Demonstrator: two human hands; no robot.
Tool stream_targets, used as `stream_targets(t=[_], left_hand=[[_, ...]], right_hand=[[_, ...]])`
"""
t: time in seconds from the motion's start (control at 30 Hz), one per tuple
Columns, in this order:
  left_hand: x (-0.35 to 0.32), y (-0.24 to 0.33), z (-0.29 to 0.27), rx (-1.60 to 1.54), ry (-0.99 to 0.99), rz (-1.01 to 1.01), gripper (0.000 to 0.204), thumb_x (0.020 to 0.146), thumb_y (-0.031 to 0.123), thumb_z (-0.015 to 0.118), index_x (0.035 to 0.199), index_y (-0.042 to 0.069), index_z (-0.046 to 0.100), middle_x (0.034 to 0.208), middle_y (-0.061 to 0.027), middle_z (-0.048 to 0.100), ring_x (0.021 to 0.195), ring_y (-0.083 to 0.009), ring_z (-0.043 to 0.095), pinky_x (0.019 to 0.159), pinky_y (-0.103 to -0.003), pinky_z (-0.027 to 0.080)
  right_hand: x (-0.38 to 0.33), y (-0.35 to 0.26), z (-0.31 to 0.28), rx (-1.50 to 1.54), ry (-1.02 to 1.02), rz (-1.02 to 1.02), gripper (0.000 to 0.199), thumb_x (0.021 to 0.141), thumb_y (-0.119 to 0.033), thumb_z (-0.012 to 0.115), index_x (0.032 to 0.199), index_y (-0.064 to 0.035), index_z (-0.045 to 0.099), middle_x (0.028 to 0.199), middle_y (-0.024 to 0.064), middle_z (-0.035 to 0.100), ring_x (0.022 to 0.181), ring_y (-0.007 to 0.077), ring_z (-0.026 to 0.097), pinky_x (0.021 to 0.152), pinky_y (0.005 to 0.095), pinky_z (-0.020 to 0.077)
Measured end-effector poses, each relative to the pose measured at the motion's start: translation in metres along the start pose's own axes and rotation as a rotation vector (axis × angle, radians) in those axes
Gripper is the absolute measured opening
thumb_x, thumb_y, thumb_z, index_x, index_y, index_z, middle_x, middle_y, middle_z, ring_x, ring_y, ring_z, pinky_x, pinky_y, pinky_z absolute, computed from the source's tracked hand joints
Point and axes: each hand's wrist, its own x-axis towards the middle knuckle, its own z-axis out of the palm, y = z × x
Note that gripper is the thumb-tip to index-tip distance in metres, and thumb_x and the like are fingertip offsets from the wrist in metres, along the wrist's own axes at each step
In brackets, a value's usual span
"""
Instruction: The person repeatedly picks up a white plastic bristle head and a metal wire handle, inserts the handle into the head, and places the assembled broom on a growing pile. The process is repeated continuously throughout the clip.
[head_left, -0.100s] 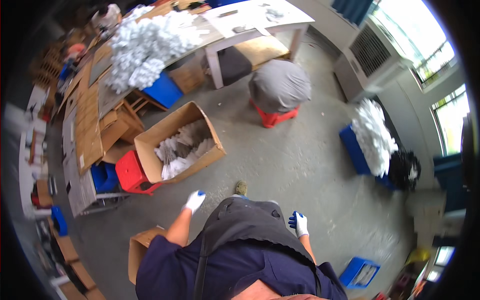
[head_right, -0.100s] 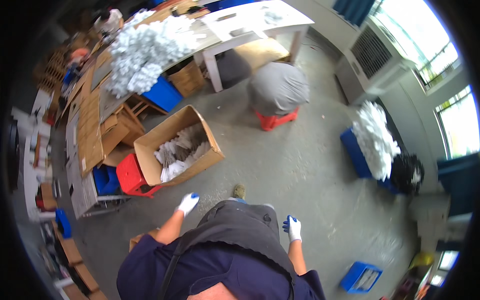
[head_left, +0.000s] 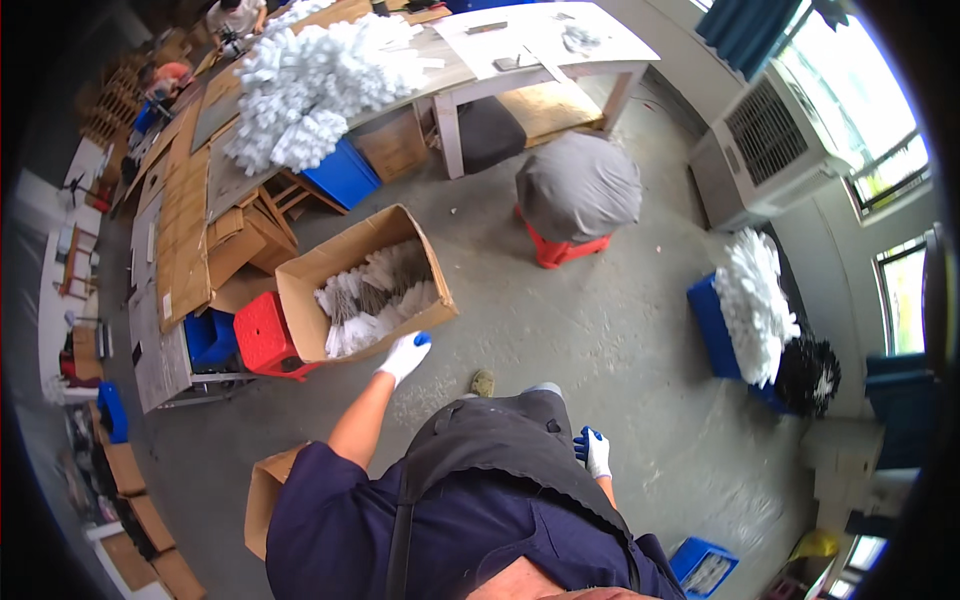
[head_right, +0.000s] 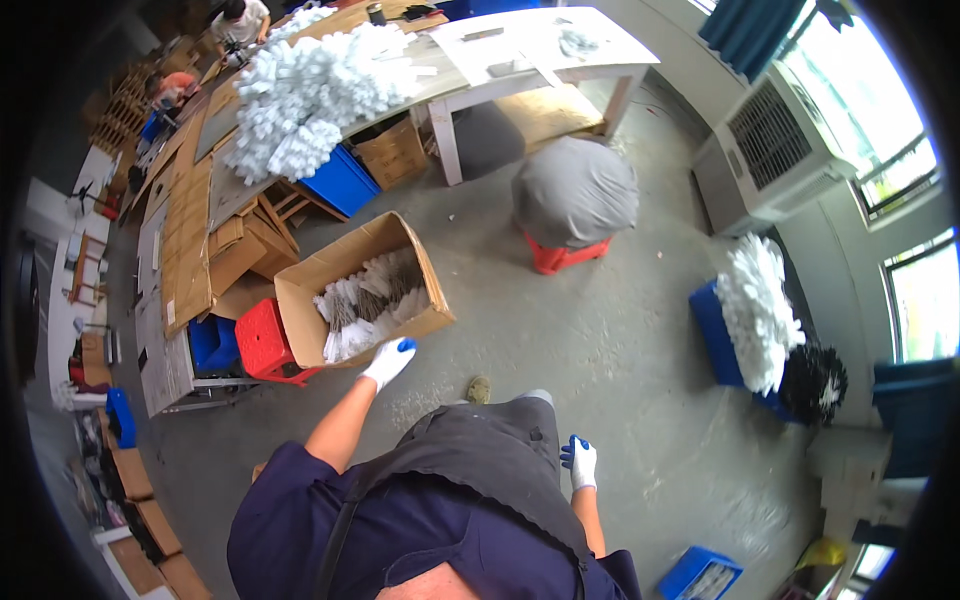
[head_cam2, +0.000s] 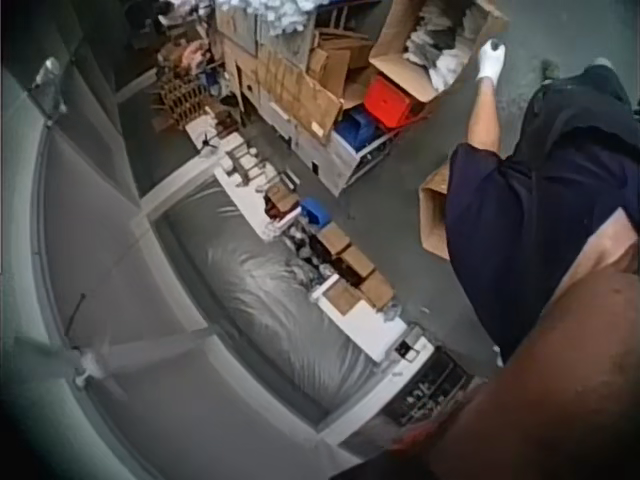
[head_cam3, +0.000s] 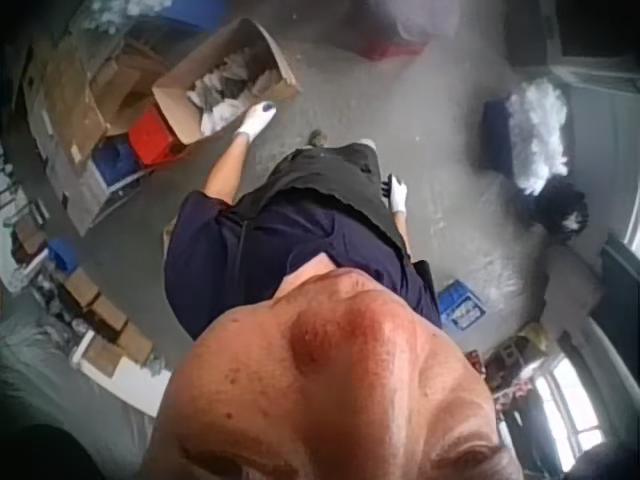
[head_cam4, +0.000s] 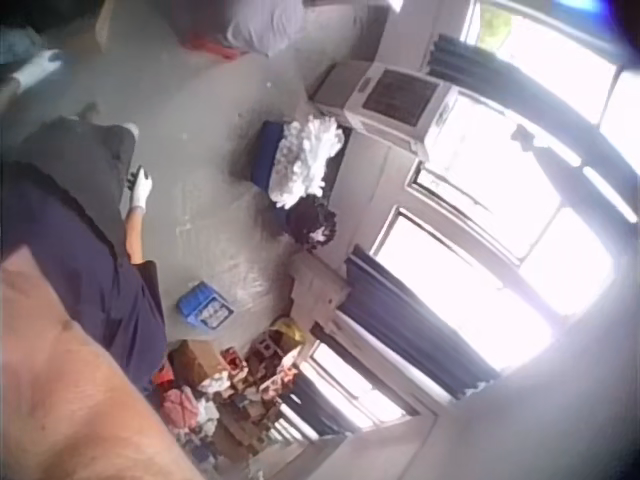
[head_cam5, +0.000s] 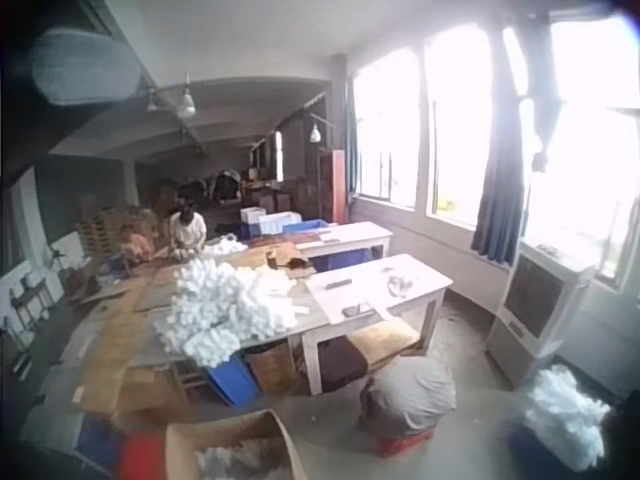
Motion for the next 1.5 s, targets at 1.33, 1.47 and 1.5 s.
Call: stream_targets(t=[1.33,1.47,1.5], left_hand=[[0.655,0.151,-0.318,-0.072,0.316,0.183,0.039,0.093,0.032,0.063,0.124,0.010,0.065,0.125,-0.0147,0.066,0.116,-0.0347,0.062,0.099,-0.045,0.049],[0.727,0.209,-0.343,-0.139,0.320,0.250,0.039,0.092,0.029,0.065,0.125,0.009,0.064,0.123,-0.0154,0.066,0.116,-0.0349,0.062,0.099,-0.044,0.049],[0.739,0.214,-0.344,-0.164,0.332,0.251,0.039,0.093,0.031,0.064,0.124,0.008,0.064,0.123,-0.0157,0.067,0.115,-0.0345,0.063,0.098,-0.044,0.049]], right_hand=[[0.419,-0.706,0.442,-0.564,-0.347,-0.125,0.030,0.096,-0.030,0.063,0.110,-0.0043,0.067,0.085,0.0144,0.071,0.058,0.0244,0.067,0.049,0.0352,0.0518],[0.437,-0.762,0.444,-0.645,-0.265,-0.104,0.029,0.095,-0.029,0.063,0.108,-0.0031,0.066,0.080,0.0148,0.071,0.055,0.0244,0.066,0.046,0.0349,0.0506],[0.439,-0.777,0.451,-0.624,-0.248,-0.167,0.025,0.095,-0.027,0.064,0.101,-0.0027,0.068,0.072,0.0132,0.070,0.053,0.0236,0.065,0.045,0.0345,0.0496]])
